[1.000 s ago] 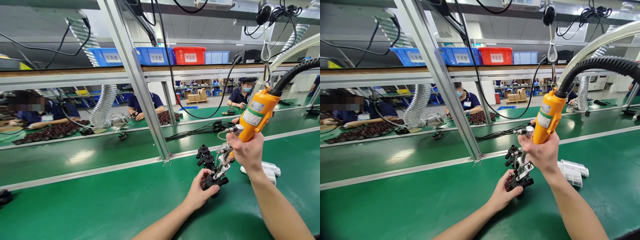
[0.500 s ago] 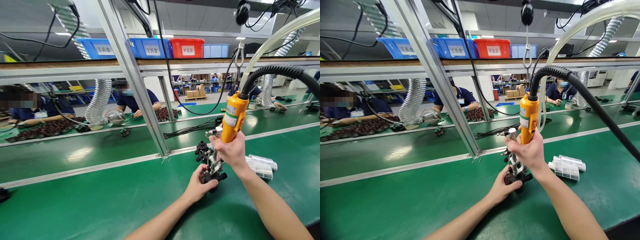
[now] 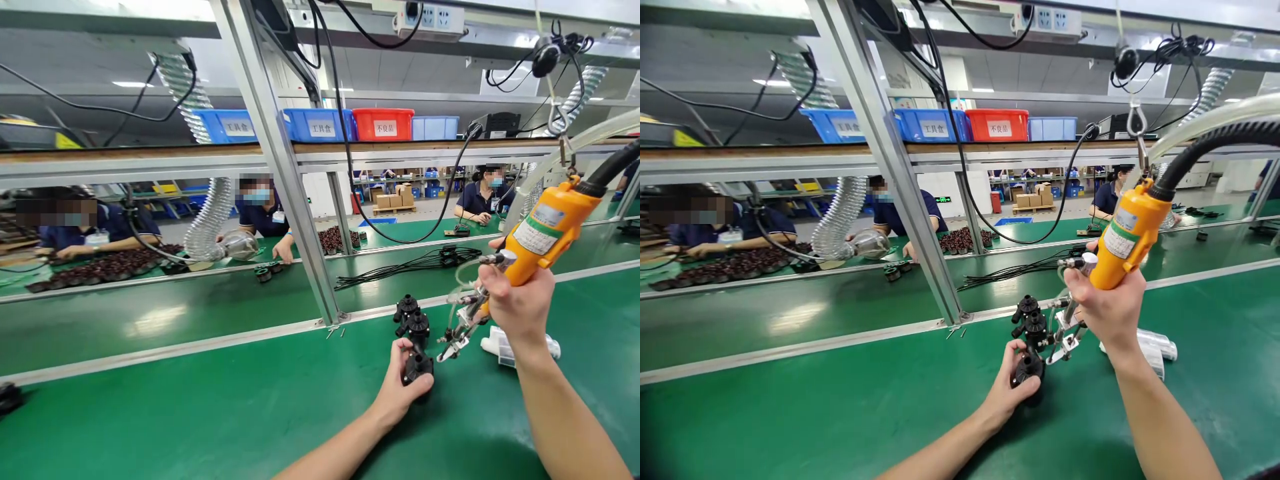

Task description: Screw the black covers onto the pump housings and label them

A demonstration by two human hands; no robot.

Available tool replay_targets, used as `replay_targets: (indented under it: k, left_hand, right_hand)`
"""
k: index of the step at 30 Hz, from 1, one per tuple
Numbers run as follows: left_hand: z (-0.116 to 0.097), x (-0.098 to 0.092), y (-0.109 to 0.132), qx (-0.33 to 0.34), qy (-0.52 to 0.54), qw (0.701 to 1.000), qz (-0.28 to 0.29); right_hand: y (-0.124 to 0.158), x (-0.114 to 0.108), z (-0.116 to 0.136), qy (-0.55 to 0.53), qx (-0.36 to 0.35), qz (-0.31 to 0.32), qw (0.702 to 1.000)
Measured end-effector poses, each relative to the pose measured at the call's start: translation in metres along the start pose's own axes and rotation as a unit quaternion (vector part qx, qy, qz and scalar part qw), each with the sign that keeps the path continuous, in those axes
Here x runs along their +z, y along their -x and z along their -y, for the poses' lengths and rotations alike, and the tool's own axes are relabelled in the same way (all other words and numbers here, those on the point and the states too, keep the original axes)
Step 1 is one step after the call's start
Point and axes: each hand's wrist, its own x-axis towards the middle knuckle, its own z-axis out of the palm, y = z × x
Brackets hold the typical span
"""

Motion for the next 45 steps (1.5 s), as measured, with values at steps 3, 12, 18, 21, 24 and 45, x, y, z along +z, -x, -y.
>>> replay_targets:
  k: [3,12,18,21,24,45]
  left_hand:
    - [0.001,0.003,-0.002,-0.036,0.061,0.997,0.013]
    - [0.001,-0.001,-0.009,-0.075,0.108,0.991,0.009]
    - [-0.008,0.003,-0.009,-0.103,0.136,0.985,0.017]
    - [-0.013,0.006,-0.007,-0.122,0.152,0.981,0.0]
    - [-0.016,0.008,-0.006,-0.13,0.154,0.979,-0.018]
    - [-0.012,0.007,-0.001,-0.05,0.037,0.995,-0.074]
  right_hand:
    - [0.007,0.008,-0.005,-0.055,0.034,0.02,0.998]
    - [0.012,0.027,-0.004,-0.076,0.075,0.057,0.993]
    - [0.022,0.037,-0.005,-0.019,0.079,0.092,0.992]
    - [0.029,0.043,-0.01,-0.008,0.092,0.132,0.987]
    - [0.033,0.047,-0.013,0.0,0.108,0.154,0.982]
    - [0.002,0.013,-0.003,0.0,0.035,0.04,0.999]
